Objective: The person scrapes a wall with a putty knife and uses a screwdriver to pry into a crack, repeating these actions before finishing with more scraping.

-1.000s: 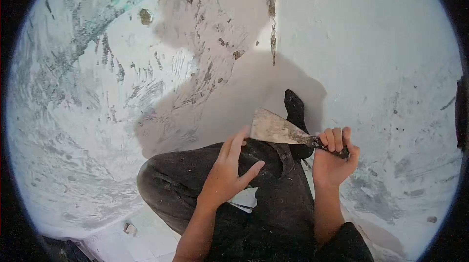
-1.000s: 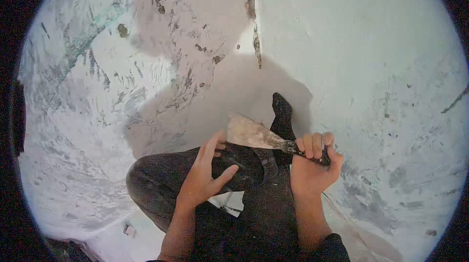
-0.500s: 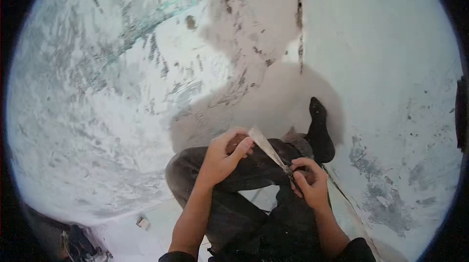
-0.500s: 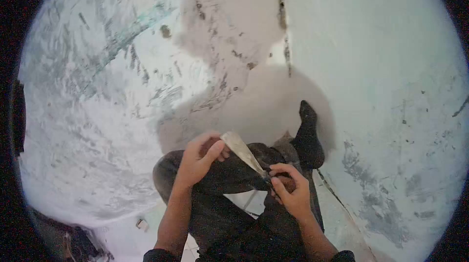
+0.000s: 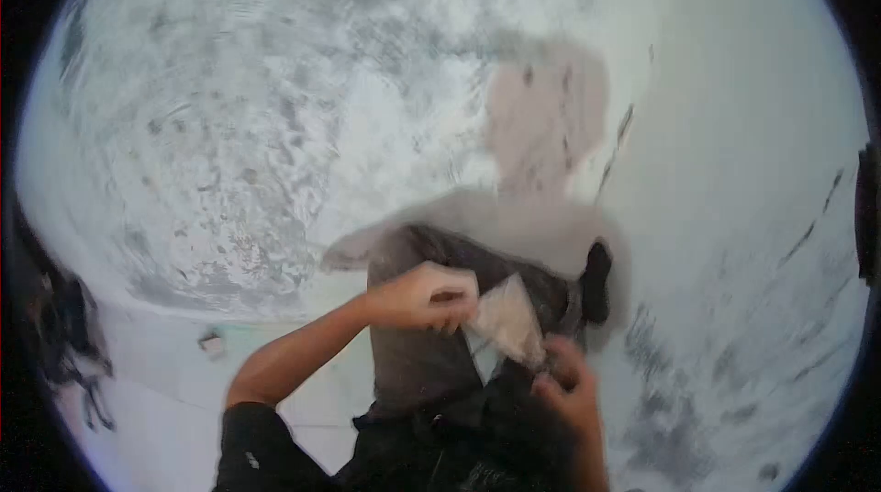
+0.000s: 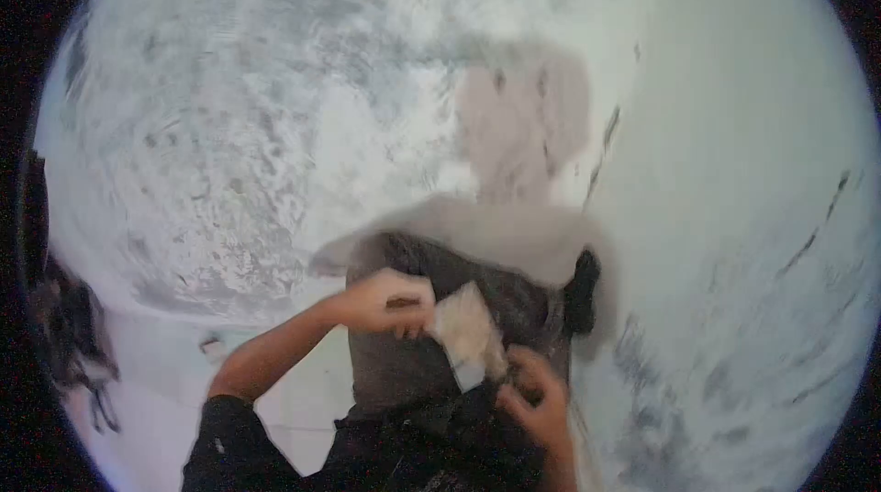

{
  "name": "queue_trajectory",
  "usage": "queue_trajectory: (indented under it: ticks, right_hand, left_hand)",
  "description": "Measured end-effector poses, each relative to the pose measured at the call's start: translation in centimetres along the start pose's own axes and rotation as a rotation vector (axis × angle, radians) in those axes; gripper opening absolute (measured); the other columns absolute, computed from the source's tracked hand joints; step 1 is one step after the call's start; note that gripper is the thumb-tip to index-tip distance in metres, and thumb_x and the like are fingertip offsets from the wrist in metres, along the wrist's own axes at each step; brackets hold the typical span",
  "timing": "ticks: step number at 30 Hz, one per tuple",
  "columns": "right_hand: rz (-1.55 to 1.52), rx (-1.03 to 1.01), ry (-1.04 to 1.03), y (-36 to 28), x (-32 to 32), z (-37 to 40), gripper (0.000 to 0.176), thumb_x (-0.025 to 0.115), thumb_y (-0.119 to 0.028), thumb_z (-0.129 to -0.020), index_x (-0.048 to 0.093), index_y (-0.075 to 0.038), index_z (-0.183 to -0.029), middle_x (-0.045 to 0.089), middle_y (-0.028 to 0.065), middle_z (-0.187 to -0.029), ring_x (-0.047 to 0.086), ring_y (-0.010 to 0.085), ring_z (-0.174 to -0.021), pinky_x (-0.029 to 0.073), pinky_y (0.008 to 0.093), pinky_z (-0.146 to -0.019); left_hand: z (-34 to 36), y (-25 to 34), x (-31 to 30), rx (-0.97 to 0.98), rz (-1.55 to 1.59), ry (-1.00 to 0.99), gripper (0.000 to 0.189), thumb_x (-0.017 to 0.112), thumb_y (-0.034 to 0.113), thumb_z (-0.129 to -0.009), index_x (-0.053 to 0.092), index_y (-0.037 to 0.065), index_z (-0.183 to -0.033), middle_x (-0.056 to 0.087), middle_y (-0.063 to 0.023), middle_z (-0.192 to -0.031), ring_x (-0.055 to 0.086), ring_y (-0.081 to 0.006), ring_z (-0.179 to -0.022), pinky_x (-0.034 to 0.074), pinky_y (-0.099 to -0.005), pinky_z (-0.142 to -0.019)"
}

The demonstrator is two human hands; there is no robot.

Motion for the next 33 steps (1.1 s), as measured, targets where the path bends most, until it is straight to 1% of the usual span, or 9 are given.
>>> queue_trajectory:
  ticks: [2, 3, 5, 12, 14, 15, 17, 21, 33]
  right_hand:
    - [-0.02, 0.04, -0.096, 1.1, 1.2, 1.1, 0.055, 0.072, -0.017, -0.085, 0.054, -0.003, -0.135, 0.064, 0.0149, -0.123, 0.068, 0.0204, -0.088, 0.052, 0.0322, -0.081]
    - [-0.001, -0.032, -0.115, 1.9, 1.6, 1.1, 0.06, 0.072, -0.021, -0.087, 0.049, 0.002, -0.138, 0.066, 0.0077, -0.086, 0.06, 0.0124, -0.068, 0.047, 0.0267, -0.06]
    - [-0.148, -0.044, -0.157, 1.1, 4.3, 1.7, 0.06, 0.066, -0.023, -0.095, 0.042, -0.006, -0.148, 0.049, -0.0037, -0.07, 0.039, 0.0049, -0.055, 0.034, 0.0244, -0.051]
    - [-0.122, -0.132, -0.077, -1.7, 7.9, -1.3, 0.05, 0.057, -0.014, -0.1, 0.042, -0.005, -0.147, 0.047, -0.0035, -0.07, 0.038, 0.0053, -0.056, 0.033, 0.022, -0.052]
    - [-0.098, -0.3, -0.141, -1.1, 8.5, -2.9, 0.052, 0.06, -0.017, -0.099, 0.043, -0.007, -0.147, 0.049, -0.0005, -0.075, 0.04, 0.0056, -0.056, 0.035, 0.0233, -0.051]
    - [-0.065, -0.02, -0.132, -3.3, 9.1, -2.5, 0.051, 0.065, -0.014, -0.093, 0.048, 0.003, -0.138, 0.066, 0.009, -0.081, 0.06, 0.0135, -0.065, 0.047, 0.0265, -0.058]
    - [0.044, -0.029, -0.209, 0.3, 9.7, -3.5, 0.049, 0.063, -0.018, -0.095, 0.05, 0.002, -0.137, 0.067, 0.0095, -0.084, 0.061, 0.0134, -0.067, 0.048, 0.0284, -0.063]
    - [0.03, 0.062, -0.249, 8.8, 10.4, -6.2, 0.044, 0.061, -0.025, -0.098, 0.055, 0.001, -0.133, 0.065, 0.0057, -0.075, 0.056, 0.0106, -0.06, 0.044, 0.0277, -0.057]
    - [0.013, 0.117, -0.258, 9.9, 9.3, -7.0, 0.046, 0.064, -0.025, -0.097, 0.056, 0.009, -0.127, 0.065, 0.0077, -0.077, 0.056, 0.0101, -0.059, 0.042, 0.0278, -0.052]
  left_hand:
    - [2.2, 0.5, -0.1, 0.06, -0.073, -0.154, 0.028, 0.055, 0.028, -0.101, 0.064, 0.002, -0.094, 0.065, -0.0057, -0.085, 0.066, -0.0141, -0.075, 0.053, -0.0298, -0.064]
    - [2.9, -0.2, -0.4, 0.135, -0.088, -0.202, 0.028, 0.055, 0.029, -0.102, 0.065, 0.003, -0.096, 0.067, -0.0055, -0.087, 0.067, -0.0142, -0.076, 0.054, -0.0304, -0.066]
    - [4.1, -1.5, -1.6, 0.054, 0.032, -0.136, 0.027, 0.055, 0.03, -0.102, 0.065, 0.005, -0.098, 0.068, -0.0047, -0.089, 0.067, -0.0148, -0.078, 0.054, -0.0314, -0.069]
    - [5.4, -7.2, 0.0, 0.265, 0.863, 0.52, 0.033, 0.056, 0.027, -0.101, 0.054, 0.002, -0.122, 0.065, -0.0079, -0.105, 0.064, -0.0145, -0.092, 0.054, -0.029, -0.075]
    - [5.3, -8.3, 1.4, 0.245, 0.867, 0.53, 0.046, 0.055, 0.032, -0.101, 0.048, -0.002, -0.13, 0.063, -0.0136, -0.112, 0.065, -0.0225, -0.101, 0.055, -0.0353, -0.084]
    - [4.9, -9.0, 2.3, 0.202, 0.96, 0.55, 0.048, 0.054, 0.034, -0.101, 0.048, -0.002, -0.132, 0.063, -0.0142, -0.115, 0.064, -0.0235, -0.105, 0.053, -0.0368, -0.089]
    - [4.0, -10.4, 3.5, 0.195, 1.067, 0.444, 0.048, 0.048, 0.035, -0.103, 0.049, -0.003, -0.133, 0.062, -0.0155, -0.124, 0.061, -0.0258, -0.115, 0.047, -0.0397, -0.1]
    - [3.6, -9.9, 3.0, 0.29, 0.905, 0.265, 0.04, 0.043, 0.029, -0.105, 0.053, -0.003, -0.127, 0.063, -0.0128, -0.116, 0.06, -0.0222, -0.113, 0.047, -0.0361, -0.099]
    - [3.3, -10.4, 3.3, 0.412, 0.894, 0.327, 0.041, 0.04, 0.032, -0.106, 0.056, -0.003, -0.12, 0.064, -0.0121, -0.11, 0.062, -0.0233, -0.108, 0.047, -0.0373, -0.097]
Point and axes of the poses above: each hand's wrist, its own z-axis away from the middle knuckle, its own x-axis out of the palm, y = z × x, the point moved 4 cm from there along -z, towards the middle knuckle
